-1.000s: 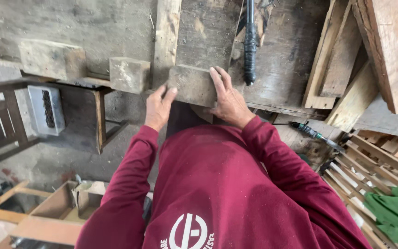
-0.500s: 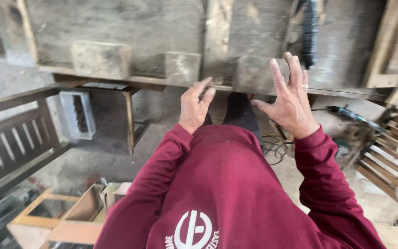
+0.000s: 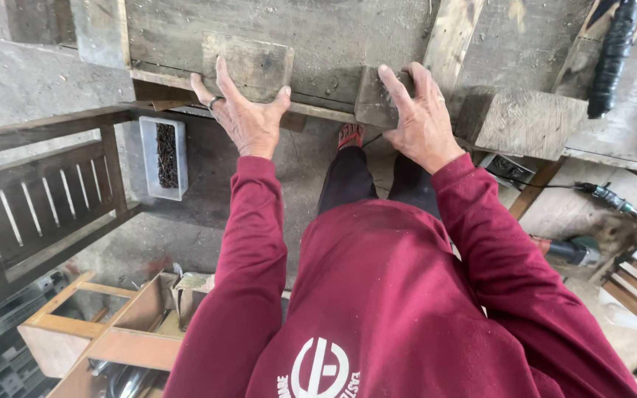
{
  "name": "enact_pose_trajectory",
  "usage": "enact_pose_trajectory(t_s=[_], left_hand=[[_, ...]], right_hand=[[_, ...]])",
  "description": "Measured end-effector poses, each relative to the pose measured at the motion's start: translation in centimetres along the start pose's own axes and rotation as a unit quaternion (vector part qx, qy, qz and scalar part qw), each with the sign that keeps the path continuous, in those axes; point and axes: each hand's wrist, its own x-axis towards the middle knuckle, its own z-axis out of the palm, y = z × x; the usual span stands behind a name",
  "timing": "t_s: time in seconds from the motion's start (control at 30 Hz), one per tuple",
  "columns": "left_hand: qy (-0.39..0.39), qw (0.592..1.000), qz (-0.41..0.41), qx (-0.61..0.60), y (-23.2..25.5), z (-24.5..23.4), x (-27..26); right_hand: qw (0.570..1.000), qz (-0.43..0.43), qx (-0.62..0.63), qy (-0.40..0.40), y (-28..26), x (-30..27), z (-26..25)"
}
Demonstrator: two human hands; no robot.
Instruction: The person arranges small wooden blocks on a workbench and then selects a long wooden plank. They retrieve nails from a container and use a hammer to drive them into the plank, securing it to the workbench surface.
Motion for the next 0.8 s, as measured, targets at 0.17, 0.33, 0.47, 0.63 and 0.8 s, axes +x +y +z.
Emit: enact_pose_trajectory(t_s=[0.17,0.33,0.47,0.63,0.8], left_hand=[[-0.008,0.998,-0.002,0.067,1.1,-0.5,0.4],[-0.013,0.991,0.035,0.127,7.2,-0.6,-2.4],[-0.165,0.939,0.259,-0.155,16.1,3.5,-7.6],[-0.375,0.833,0.281,-0.294,28.1,11.0,-13.5],[-0.427,0.788,0.385,-0.220,39.6,20.7,-17.1]], right_hand=[[1.000,0.007,-0.013,0.011,0.0,0.3,0.0],[0.998,-0.012,-0.039,0.037,-1.3,-1.3,-2.0],[0.986,0.004,0.102,0.135,-1.1,-5.7,-5.1],[0.929,0.115,0.184,0.300,4.5,-10.7,-10.4],[0.888,0.187,0.104,0.406,15.8,-15.5,-18.2]])
